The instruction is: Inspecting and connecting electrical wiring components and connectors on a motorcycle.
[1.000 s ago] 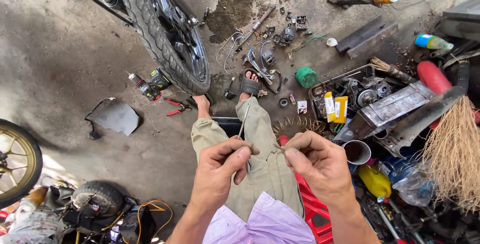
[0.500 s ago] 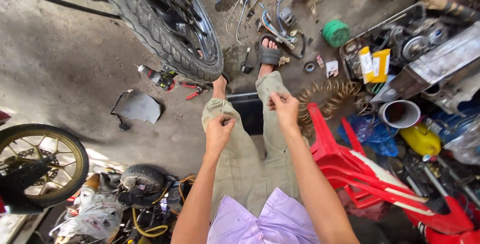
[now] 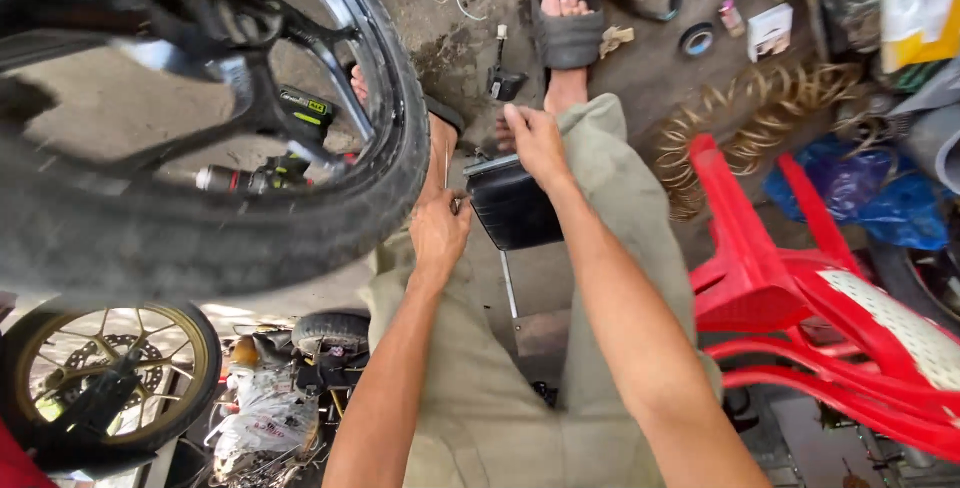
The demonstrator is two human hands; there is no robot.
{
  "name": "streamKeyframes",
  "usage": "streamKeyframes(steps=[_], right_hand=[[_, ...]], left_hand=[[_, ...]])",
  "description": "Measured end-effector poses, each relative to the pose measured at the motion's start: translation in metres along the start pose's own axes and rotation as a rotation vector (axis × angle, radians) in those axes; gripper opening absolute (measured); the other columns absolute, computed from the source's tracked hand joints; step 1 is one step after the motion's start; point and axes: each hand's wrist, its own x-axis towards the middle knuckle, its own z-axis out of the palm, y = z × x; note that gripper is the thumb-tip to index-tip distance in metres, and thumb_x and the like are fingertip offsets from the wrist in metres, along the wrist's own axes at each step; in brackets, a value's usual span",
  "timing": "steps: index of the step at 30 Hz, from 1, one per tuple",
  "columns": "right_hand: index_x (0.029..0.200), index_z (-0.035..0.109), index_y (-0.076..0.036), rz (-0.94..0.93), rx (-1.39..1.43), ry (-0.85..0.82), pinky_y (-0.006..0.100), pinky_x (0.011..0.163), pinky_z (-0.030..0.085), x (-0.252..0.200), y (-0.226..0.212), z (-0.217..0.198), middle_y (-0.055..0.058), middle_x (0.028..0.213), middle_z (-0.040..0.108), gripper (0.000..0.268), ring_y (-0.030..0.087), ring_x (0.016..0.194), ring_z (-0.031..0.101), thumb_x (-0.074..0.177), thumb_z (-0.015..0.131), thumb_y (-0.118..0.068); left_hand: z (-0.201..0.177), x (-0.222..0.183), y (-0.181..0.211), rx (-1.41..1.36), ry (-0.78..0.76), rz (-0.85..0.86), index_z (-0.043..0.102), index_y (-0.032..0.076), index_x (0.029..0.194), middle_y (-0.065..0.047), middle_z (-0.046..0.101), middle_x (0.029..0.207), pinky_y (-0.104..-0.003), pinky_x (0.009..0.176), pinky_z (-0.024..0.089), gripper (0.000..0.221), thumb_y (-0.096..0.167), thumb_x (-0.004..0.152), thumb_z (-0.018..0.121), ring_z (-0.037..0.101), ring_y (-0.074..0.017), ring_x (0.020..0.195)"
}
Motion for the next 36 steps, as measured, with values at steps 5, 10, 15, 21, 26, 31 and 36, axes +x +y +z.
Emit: streamKeyframes(steps=[5, 10, 15, 21, 26, 31, 36], right_hand=[[0.132, 0.063, -0.014, -0.141, -0.486, 0.226, 0.045, 0.088, 0.058, 0.136, 0.055, -0.001, 0.013, 0.109, 0.078, 0.054, 0.032, 0.103, 0.074, 0.089, 0.078, -0.043], [0.111, 0.06, -0.019, -0.221, -0.472, 0.279, 0.043, 0.079, 0.054, 0.182, 0.038, 0.023, 0.005, 0.095, 0.081, 0.043, 0.027, 0.085, 0.076, 0.08, 0.085, -0.035], [0.101, 0.069, -0.015, -0.375, -0.344, 0.218, 0.034, 0.07, 0.049, 0.137, 0.058, -0.002, -0.001, 0.082, 0.069, 0.019, 0.011, 0.074, 0.06, 0.089, 0.077, -0.027], [0.124, 0.071, 0.0, -0.248, -0.157, 0.079, 0.042, 0.093, 0.058, -0.021, -0.002, -0.064, 0.025, 0.114, 0.073, 0.035, 0.035, 0.11, 0.071, 0.094, 0.079, -0.015], [0.126, 0.07, -0.004, -0.21, -0.065, 0.11, 0.037, 0.091, 0.061, -0.072, -0.055, -0.104, 0.022, 0.115, 0.073, 0.039, 0.031, 0.109, 0.071, 0.092, 0.081, -0.019], [0.118, 0.074, -0.021, -0.11, -0.177, 0.207, 0.028, 0.079, 0.062, -0.064, -0.088, -0.096, 0.005, 0.096, 0.079, 0.03, 0.013, 0.082, 0.076, 0.09, 0.079, -0.03], [0.119, 0.073, -0.012, -0.121, -0.322, 0.196, 0.041, 0.086, 0.06, 0.008, -0.07, -0.067, 0.009, 0.093, 0.079, 0.031, 0.025, 0.091, 0.076, 0.098, 0.07, -0.034]], left_hand=[[0.025, 0.045, 0.005, 0.005, 0.013, -0.094, 0.073, 0.007, 0.119, -0.015, 0.068, 0.1, -0.052, 0.085, 0.054, 0.038, 0.034, 0.097, 0.058, 0.069, -0.0385, 0.098], [0.004, 0.042, 0.036, 0.013, -0.122, -0.118, 0.066, 0.008, 0.133, -0.013, 0.064, 0.116, -0.057, 0.088, 0.051, 0.045, 0.035, 0.102, 0.049, 0.057, -0.036, 0.12], [0.04, 0.045, 0.005, -0.084, 0.091, -0.018, 0.075, 0.016, 0.117, -0.004, 0.065, 0.094, -0.046, 0.086, 0.05, 0.037, 0.039, 0.095, 0.056, 0.064, -0.0286, 0.102], [0.073, -0.004, -0.006, 0.081, -0.021, 0.108, 0.072, 0.018, 0.126, -0.01, 0.068, 0.105, -0.051, 0.088, 0.058, 0.037, 0.04, 0.102, 0.054, 0.069, -0.0363, 0.104], [0.064, -0.035, 0.013, 0.135, -0.032, 0.23, 0.065, 0.017, 0.135, -0.01, 0.066, 0.115, -0.049, 0.094, 0.057, 0.041, 0.036, 0.101, 0.054, 0.068, -0.0354, 0.11], [0.026, -0.031, 0.032, 0.002, -0.136, 0.179, 0.061, 0.019, 0.142, -0.008, 0.065, 0.123, -0.048, 0.099, 0.053, 0.047, 0.042, 0.102, 0.052, 0.066, -0.0327, 0.116], [0.034, 0.012, 0.023, -0.164, -0.097, 0.089, 0.064, 0.012, 0.138, -0.016, 0.069, 0.125, -0.053, 0.106, 0.049, 0.049, 0.04, 0.099, 0.056, 0.065, -0.0394, 0.119]])
